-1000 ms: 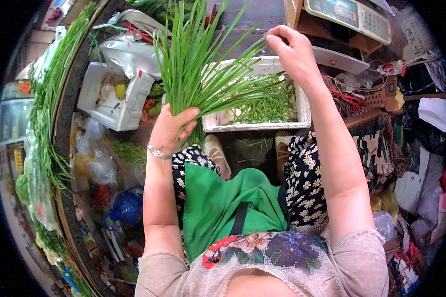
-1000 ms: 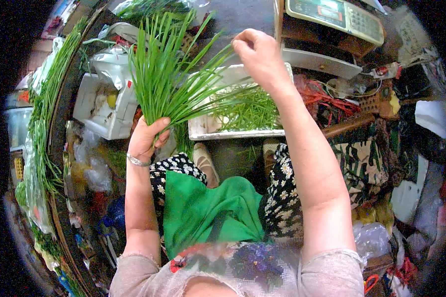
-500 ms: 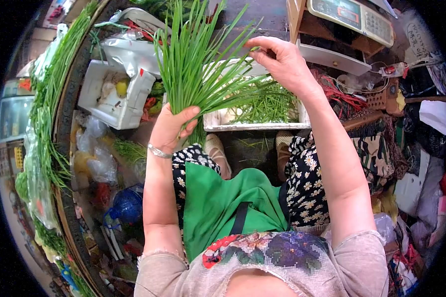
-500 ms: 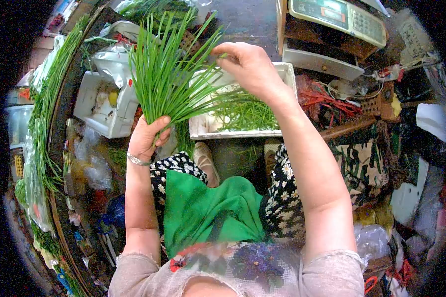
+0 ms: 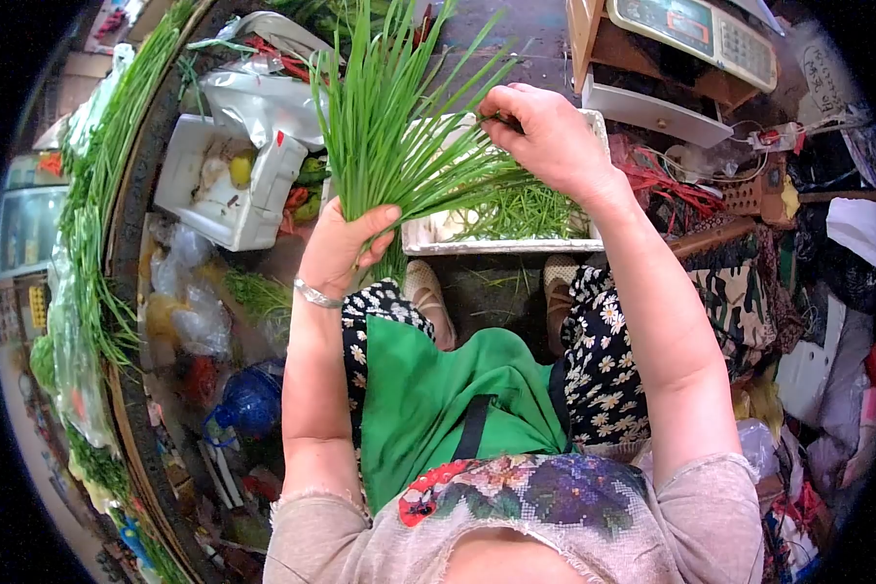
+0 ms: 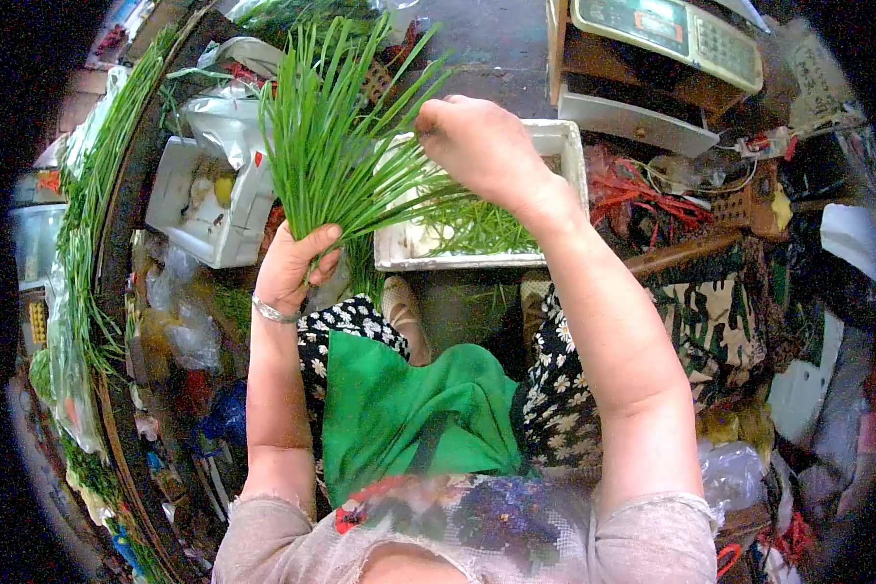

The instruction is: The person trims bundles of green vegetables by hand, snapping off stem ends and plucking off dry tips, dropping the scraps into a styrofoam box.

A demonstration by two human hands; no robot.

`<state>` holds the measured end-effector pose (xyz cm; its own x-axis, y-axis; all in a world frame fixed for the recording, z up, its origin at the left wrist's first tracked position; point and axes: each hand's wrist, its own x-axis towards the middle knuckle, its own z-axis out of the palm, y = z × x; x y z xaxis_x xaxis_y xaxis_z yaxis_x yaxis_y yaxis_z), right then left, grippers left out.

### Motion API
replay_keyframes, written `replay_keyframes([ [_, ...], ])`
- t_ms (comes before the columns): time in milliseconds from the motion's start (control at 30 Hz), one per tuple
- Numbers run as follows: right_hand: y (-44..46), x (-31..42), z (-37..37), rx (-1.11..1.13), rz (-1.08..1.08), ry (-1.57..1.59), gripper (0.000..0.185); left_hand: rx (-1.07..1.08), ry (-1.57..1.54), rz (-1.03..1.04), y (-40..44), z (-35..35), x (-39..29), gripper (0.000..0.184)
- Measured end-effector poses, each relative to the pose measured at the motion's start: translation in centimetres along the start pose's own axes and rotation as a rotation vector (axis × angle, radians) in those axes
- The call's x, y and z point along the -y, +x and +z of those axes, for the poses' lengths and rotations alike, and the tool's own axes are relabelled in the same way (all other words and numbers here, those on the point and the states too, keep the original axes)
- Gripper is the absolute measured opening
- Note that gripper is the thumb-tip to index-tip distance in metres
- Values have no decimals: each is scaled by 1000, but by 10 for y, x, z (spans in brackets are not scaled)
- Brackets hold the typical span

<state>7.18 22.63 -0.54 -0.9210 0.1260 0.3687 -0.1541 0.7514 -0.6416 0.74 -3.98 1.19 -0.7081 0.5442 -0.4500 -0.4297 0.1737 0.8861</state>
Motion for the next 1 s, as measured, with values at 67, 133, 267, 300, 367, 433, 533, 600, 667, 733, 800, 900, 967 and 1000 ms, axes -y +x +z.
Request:
replay_keyframes([
  [67,-1,3,4,-14,21,-24,15,-16,16,-5,1,2,0,16],
  [133,-2,6,7,-40,69,-74,16,-15,16,-6,2,3,0,15],
  [267,-3,9,11,-58,109,-145,18,-30,35,-18,3,8,0,14],
  [300,-3,10,12,-57,114,-165,17,-30,36,-18,3,8,0,14],
  [367,-4,11,12,-57,122,-183,17,-14,36,-19,5,7,3,15],
  [433,-4,11,12,-49,125,-218,15,-5,37,-23,7,8,4,16],
  [533,-3,7,12,-87,142,-251,12,-8,41,-25,7,9,5,17],
  [600,-2,5,9,-150,120,-235,10,-17,47,-25,7,10,4,18],
  [667,0,0,7,-87,51,-116,10,-57,36,-27,6,11,3,18],
  [733,-1,-5,6,-22,-9,33,13,-35,24,-21,7,7,6,18],
  [800,1,-14,1,-49,-21,68,13,-10,7,-13,8,6,6,18],
  [900,0,-7,-13,25,120,203,16,-50,-8,-18,6,4,3,17],
  [967,-1,-10,-13,33,83,274,17,-47,0,-15,6,4,2,16],
  [1000,0,-14,-9,-24,-1,200,14,-46,-1,-19,6,4,3,16],
])
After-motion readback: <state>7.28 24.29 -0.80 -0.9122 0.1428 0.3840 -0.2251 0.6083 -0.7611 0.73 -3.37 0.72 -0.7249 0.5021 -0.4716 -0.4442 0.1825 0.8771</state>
